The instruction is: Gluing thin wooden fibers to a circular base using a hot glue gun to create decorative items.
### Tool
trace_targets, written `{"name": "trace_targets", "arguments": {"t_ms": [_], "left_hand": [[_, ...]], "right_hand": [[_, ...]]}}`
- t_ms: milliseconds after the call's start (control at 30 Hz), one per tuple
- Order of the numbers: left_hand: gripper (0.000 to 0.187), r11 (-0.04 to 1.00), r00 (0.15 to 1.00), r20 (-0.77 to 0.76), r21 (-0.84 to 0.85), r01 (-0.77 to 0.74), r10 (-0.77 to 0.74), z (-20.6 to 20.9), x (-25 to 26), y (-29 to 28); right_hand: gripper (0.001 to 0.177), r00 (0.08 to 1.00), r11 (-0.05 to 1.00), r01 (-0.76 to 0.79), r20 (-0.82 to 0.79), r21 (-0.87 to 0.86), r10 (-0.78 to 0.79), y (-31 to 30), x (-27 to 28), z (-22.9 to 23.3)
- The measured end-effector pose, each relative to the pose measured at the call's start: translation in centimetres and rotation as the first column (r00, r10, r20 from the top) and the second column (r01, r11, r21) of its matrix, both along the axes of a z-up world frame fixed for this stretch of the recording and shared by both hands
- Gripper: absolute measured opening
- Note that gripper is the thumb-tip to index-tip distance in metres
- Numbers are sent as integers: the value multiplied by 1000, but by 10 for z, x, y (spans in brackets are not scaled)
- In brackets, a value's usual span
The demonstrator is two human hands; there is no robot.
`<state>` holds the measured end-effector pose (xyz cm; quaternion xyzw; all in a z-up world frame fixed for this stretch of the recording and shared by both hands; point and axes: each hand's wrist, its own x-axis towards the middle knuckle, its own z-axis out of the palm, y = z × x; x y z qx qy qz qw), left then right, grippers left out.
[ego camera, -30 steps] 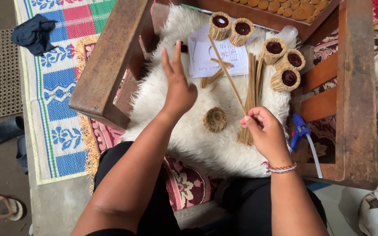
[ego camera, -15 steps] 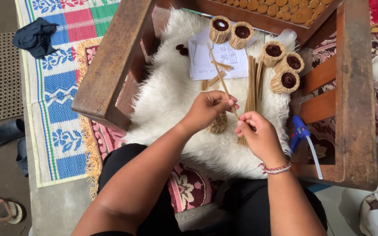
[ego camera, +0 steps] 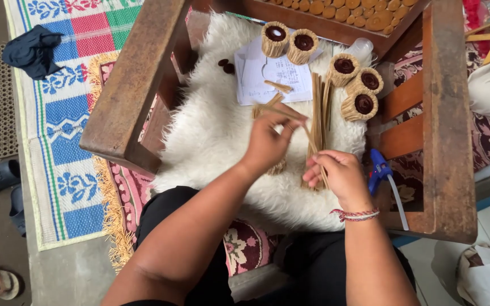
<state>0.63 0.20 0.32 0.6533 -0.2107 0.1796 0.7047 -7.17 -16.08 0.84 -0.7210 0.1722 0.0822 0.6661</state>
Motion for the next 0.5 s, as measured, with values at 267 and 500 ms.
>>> {"name": "trace_targets", "arguments": {"t_ms": [267, 500], "left_hand": [[13, 919, 981, -192, -383, -95, 22, 26, 28, 38], [12, 915, 851, -335, -127, 384, -404, 1, 2, 14]], "right_hand": [[24, 988, 807, -152, -109, -571, 109, -42, 7, -37], [16, 951, 909, 153, 309, -388, -28, -13, -4, 6]]}}
